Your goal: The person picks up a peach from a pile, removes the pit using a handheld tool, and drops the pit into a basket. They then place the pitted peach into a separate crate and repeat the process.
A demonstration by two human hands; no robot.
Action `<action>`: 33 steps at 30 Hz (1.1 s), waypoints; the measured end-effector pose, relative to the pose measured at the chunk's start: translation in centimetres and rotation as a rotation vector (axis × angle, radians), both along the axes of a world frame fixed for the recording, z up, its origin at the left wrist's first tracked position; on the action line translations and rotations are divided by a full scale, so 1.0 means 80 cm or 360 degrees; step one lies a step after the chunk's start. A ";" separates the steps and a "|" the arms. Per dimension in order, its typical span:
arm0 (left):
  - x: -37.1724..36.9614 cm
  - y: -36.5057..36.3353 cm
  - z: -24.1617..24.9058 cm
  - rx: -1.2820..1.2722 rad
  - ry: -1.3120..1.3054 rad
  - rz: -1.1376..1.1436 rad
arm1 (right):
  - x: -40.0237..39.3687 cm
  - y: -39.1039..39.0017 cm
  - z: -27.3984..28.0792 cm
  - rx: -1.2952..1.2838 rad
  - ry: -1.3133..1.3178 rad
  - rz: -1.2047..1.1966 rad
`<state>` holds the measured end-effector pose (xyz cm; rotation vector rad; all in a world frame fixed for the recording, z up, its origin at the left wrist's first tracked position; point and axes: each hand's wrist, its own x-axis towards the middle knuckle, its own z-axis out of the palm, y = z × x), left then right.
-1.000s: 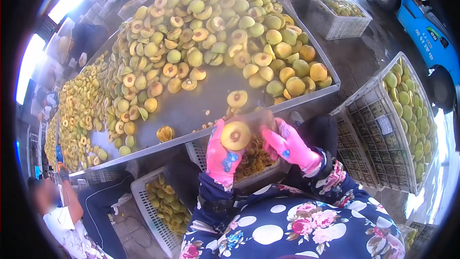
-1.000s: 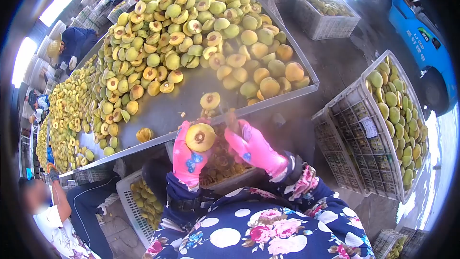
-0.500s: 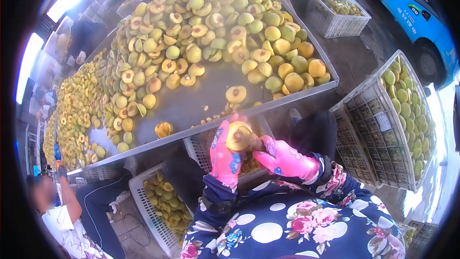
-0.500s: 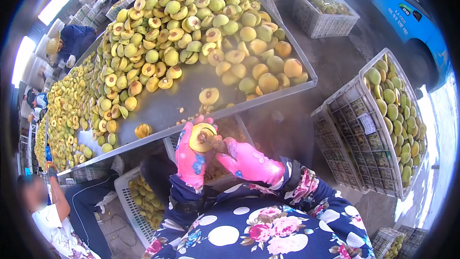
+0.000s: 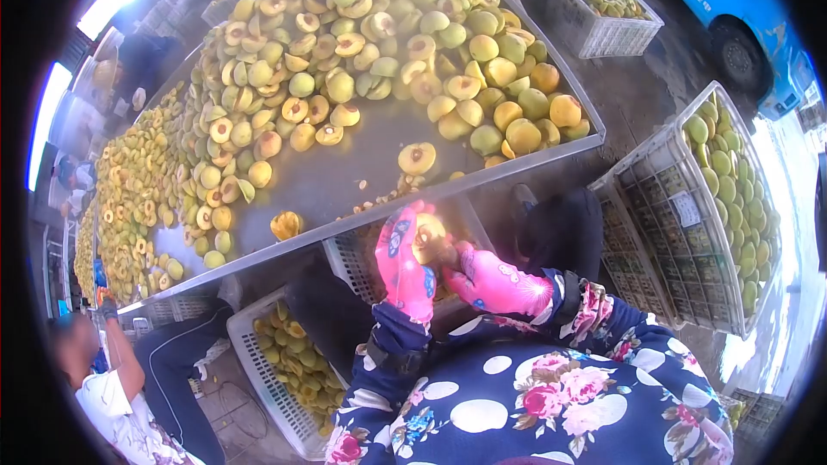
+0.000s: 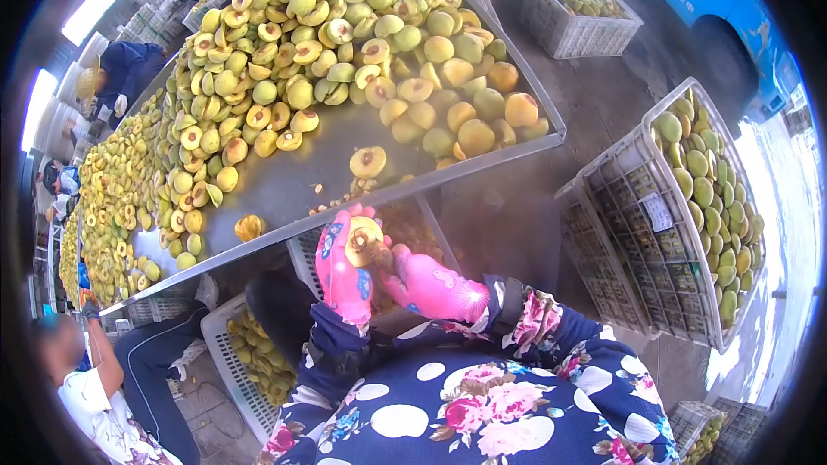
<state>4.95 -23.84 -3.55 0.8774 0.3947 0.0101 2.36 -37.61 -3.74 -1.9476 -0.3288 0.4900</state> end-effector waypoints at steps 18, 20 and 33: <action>-0.003 0.007 -0.002 0.0219 -0.0023 -0.0024 | 0.017 0.000 0.009 0.0720 0.1124 0.0255; -0.004 0.007 -0.012 0.0223 -0.0038 -0.0017 | 0.019 0.000 0.013 0.0558 0.1025 0.0263; -0.007 0.019 -0.048 0.0538 0.0005 -0.0197 | 0.020 -0.009 -0.003 0.0482 0.1177 0.0383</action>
